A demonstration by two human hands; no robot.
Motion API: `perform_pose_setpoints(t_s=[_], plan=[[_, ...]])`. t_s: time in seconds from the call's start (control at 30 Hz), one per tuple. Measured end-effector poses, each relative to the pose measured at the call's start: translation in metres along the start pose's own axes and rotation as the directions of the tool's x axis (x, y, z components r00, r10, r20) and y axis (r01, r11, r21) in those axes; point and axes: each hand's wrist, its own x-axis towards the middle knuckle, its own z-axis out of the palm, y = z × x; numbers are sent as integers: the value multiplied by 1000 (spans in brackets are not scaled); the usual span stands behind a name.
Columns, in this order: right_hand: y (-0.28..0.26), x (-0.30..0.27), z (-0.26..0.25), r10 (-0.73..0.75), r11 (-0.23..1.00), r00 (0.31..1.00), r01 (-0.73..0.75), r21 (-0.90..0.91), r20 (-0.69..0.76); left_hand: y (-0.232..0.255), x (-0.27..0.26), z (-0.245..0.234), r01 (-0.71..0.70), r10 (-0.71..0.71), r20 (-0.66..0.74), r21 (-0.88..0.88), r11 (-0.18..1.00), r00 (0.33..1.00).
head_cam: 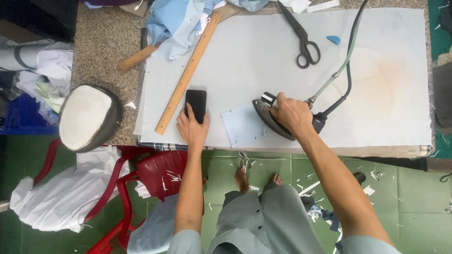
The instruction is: The person irons a small piece of light blue fabric on a white table using a steam iron. They repeatedly smooth the fabric with their hand, iron it, and use scissors to trim the edges. A black rectangular object is also handled and placed on the fabric during the process.
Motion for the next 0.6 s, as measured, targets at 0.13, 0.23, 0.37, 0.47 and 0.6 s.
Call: perform_pose_setpoints(t_s=[0.13,0.23,0.37,0.47,0.6], plan=[[5,2,1,-25,999,1000,25,27,11,1,0,-3,-2,2,21,21,1000,1000],[5,4,-6,-26,998,1000,26,60,11,3,2,-7,20,-21,52,25,999,998],[15,17,-1,-65,990,986,44,137,155,5,5,-14,13,-18,148,39,999,989],[27,25,7,-117,976,967,69,208,228,15,12,-27,2,-22,297,67,998,955],[29,34,13,-126,971,940,52,232,316,23,37,-29,-58,18,595,48,997,804]])
